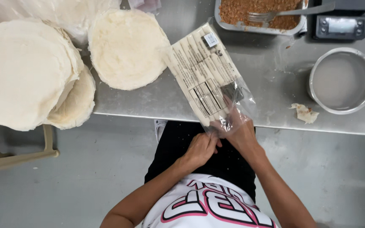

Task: The person prepares spring rolls by first organizing pre-rolled items into a plastic bag, then picking up a round wrapper, placing a spoonful of meat filling onto it, and rolling it into a cylinder.

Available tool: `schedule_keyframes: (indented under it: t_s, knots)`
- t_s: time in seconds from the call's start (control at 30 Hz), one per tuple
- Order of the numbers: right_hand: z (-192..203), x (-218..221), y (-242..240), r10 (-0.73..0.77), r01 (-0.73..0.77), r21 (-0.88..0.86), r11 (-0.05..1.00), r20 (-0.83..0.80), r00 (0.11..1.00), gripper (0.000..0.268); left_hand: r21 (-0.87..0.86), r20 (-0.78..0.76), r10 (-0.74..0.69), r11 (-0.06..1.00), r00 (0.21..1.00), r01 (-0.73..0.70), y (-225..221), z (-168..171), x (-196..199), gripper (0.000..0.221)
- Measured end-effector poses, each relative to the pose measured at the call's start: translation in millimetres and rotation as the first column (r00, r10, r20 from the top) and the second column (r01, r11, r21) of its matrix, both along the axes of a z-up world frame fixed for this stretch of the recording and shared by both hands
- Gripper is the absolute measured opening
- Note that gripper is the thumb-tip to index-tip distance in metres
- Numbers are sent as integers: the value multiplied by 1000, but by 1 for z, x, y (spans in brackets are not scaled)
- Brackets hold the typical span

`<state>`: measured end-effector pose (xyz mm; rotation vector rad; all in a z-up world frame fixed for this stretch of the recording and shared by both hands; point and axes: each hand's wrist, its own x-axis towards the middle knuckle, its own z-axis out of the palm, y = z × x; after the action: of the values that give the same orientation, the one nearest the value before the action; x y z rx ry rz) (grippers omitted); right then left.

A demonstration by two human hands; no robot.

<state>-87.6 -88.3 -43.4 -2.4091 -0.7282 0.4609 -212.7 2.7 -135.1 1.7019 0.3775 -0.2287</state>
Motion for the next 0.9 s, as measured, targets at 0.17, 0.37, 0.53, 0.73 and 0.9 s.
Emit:
schedule_keyframes:
  t_s: [0.17, 0.37, 0.53, 0.73, 0.9]
  knots:
    - [3, 26, -16, 95, -137, -135, 981, -280, 955, 83, -34, 73, -33, 999, 997, 36, 12, 22, 3, 42]
    - [-24, 32, -18, 83, -106, -140, 984, -161, 983, 60, -128, 15, -95, 987, 995, 96, 21, 13, 0, 43]
    - [18, 81, -91, 192, -326, -282, 902, -414, 890, 28, -55, -202, -785, 606, 585, 794, 64, 102, 34, 52]
    - [46, 265, -204, -317, 282, -165, 945, -251, 915, 52, -147, 191, -948, 227, 253, 963, 75, 206, 172, 52]
    - [-57, 452, -257, -529, 398, 350, 848, 529, 663, 20, 21, 344, -712, 657, 612, 753, 14, 212, 336, 36]
